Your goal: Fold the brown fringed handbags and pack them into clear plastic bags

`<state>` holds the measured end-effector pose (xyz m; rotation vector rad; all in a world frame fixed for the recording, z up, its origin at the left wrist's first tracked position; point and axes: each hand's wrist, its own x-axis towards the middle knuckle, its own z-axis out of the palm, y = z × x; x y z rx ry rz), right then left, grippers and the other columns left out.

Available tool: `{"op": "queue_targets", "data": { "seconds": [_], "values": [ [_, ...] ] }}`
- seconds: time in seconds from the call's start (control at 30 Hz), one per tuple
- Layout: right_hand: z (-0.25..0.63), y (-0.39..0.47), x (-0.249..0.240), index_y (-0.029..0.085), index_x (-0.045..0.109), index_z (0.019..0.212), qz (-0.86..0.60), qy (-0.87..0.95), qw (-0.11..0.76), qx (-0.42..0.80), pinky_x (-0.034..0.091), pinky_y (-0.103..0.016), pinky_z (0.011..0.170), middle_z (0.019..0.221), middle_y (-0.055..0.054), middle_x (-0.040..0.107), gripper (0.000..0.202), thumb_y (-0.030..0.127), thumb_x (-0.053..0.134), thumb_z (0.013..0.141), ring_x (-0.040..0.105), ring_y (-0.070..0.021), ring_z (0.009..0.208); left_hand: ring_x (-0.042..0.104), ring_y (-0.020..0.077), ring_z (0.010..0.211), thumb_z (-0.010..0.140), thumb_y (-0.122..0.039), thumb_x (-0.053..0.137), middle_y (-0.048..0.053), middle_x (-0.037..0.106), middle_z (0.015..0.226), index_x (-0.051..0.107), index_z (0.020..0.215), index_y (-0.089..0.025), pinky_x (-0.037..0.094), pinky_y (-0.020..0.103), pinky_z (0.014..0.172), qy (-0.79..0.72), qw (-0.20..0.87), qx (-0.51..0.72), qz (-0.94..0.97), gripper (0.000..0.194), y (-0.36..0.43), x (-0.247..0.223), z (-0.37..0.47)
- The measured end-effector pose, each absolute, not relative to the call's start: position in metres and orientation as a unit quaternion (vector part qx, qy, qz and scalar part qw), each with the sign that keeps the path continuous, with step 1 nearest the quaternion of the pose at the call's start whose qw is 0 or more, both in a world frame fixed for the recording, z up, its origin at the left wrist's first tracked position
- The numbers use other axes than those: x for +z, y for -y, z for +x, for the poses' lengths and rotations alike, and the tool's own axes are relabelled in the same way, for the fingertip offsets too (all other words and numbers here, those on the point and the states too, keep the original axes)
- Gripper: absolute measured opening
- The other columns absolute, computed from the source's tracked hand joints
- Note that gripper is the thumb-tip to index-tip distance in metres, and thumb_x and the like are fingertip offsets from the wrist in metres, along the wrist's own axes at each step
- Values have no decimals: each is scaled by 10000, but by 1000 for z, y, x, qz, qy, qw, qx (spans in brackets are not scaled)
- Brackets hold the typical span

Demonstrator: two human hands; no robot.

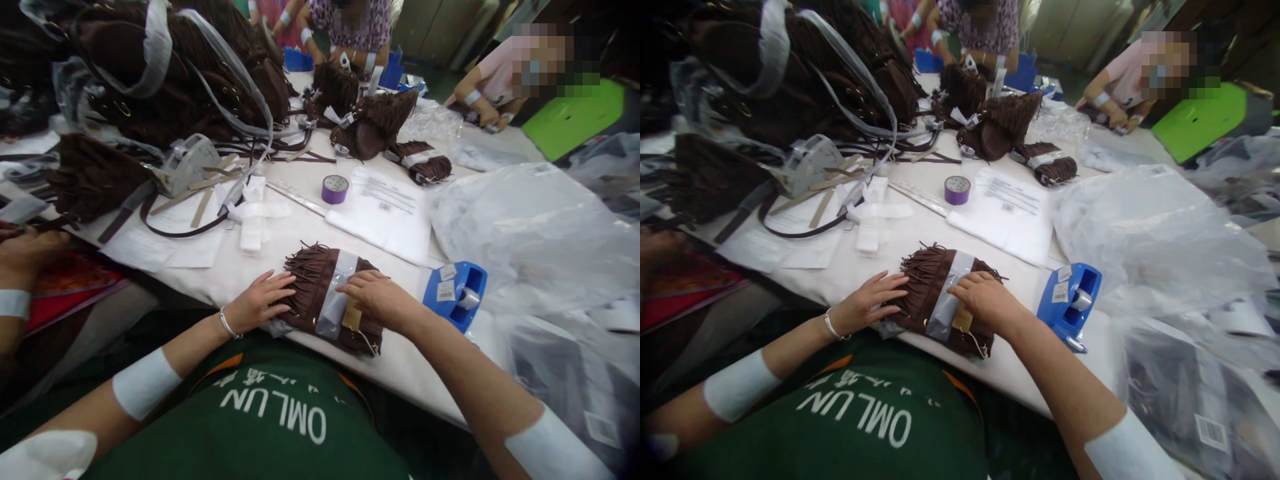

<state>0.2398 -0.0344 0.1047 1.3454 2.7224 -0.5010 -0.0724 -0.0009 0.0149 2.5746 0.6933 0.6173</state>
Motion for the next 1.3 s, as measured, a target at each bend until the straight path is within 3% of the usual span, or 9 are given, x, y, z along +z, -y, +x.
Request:
{"op": "queue_targets", "data": {
  "seconds": [0.17, 0.23, 0.37, 0.43, 0.57, 0.73, 0.93, 1.1, 1.3],
  "values": [
    [260, 50, 86, 257, 499, 1282, 630, -734, -234, -96, 389, -403, 1047, 1267, -57, 564, 367, 308, 460, 921, 463, -192, 1232, 407, 207, 1319, 934, -193, 487, 104, 488, 1380, 556, 1232, -190, 276, 472, 1134, -281, 212, 268, 897, 306, -4, 14, -70],
    [252, 65, 70, 254, 456, 1324, 677, -673, -287, -82, 364, -413, 1073, 1315, -61, 528, 408, 371, 424, 934, 417, -192, 1282, 421, 199, 1309, 936, -192, 473, 95, 524, 1349, 573, 1201, -190, 276, 466, 1134, -307, 212, 281, 884, 283, -8, 13, -60],
    [214, 76, 30, 202, 258, 1452, 691, -683, -225, -76, 222, -487, 1134, 1487, -80, 335, 600, 462, 398, 930, 163, -234, 1416, 408, 220, 1314, 890, -257, 546, 85, 579, 1276, 604, 1090, -189, 233, 480, 1142, -384, 186, 263, 865, 219, -22, 15, -22],
    [198, 74, 14, 195, 204, 1472, 694, -696, -171, -70, 178, -515, 1134, 1520, -87, 262, 642, 489, 380, 928, 108, -253, 1426, 356, 257, 1342, 829, -240, 599, 98, 557, 1284, 604, 1020, -177, 216, 503, 1138, -419, 168, 233, 862, 201, -28, 15, -3],
    [189, 71, -2, 184, 190, 1478, 703, -701, -107, -60, 161, -502, 1130, 1541, -93, 190, 655, 512, 343, 931, 88, -259, 1429, 371, 277, 1313, 747, -114, 565, 98, 552, 1233, 575, 865, -173, 265, 514, 1103, -452, 156, 198, 855, 132, -39, 13, 8],
    [192, 73, -3, 172, 196, 1477, 703, -702, -107, -51, 146, -494, 1131, 1541, -96, 191, 664, 528, 324, 931, 84, -261, 1428, 504, 278, 1112, 721, -94, 531, 91, 603, 960, 569, 814, -171, 395, 506, 999, -481, 128, 213, 840, 127, -48, 14, -27],
    [191, 74, -5, 169, 208, 1473, 705, -699, -108, -48, 131, -480, 1136, 1541, -93, 193, 672, 540, 328, 926, 91, -257, 1427, 365, 237, 1260, 732, 1, 460, 63, 546, 1187, 605, 1018, -198, 330, 434, 1084, -326, 115, 206, 916, 377, -40, 29, -24],
    [191, 74, -3, 175, 208, 1473, 704, -700, -113, -42, 141, -479, 1132, 1541, -85, 195, 663, 542, 310, 931, 103, -259, 1426, 405, 281, 1191, 817, -94, 523, 101, 566, 1112, 644, 865, -175, 352, 472, 1025, -297, 49, 114, 947, 153, -49, 21, -23],
    [192, 74, -5, 175, 210, 1473, 703, -700, -120, -41, 142, -478, 1136, 1537, -87, 207, 666, 538, 326, 927, 110, -256, 1426, 428, 284, 1170, 749, 13, 461, 86, 594, 1029, 650, 790, -181, 356, 501, 997, -350, 37, 137, 926, 274, -63, 31, -59]
  ]
}}
